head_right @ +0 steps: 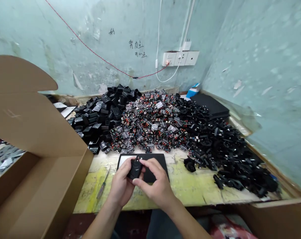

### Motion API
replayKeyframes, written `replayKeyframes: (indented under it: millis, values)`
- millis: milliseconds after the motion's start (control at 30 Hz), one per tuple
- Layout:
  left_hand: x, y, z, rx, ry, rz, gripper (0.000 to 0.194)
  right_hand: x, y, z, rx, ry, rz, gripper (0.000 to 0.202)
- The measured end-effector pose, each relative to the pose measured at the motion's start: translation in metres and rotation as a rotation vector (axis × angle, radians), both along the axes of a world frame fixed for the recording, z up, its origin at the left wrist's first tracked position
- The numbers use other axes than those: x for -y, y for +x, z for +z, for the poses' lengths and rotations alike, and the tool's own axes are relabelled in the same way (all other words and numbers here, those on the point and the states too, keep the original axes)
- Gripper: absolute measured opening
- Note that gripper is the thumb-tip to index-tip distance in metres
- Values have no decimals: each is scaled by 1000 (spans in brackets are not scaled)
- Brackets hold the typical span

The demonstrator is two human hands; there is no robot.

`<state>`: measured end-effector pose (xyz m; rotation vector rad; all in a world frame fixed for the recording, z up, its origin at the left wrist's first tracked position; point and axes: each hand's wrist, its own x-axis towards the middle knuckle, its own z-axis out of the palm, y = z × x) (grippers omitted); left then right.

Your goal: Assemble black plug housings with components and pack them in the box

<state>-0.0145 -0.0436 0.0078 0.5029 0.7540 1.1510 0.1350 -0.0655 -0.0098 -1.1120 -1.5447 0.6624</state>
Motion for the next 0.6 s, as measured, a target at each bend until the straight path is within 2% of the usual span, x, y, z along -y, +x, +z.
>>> replayKeyframes:
  millis: [67,200,467,600]
  values:
    - [1,0,1,9,-11,-13,44,0,2,0,36,10,38,65]
    - [1,2,0,-12,-22,-25,46,-1,3,1,50,43,29,61]
    - [-16,8,-8,-182,124,224,48,1,-3,1,59,88,21,57]
    - [-21,12,-11,-183,154,260,52,0,-3,1,61,126,7,60]
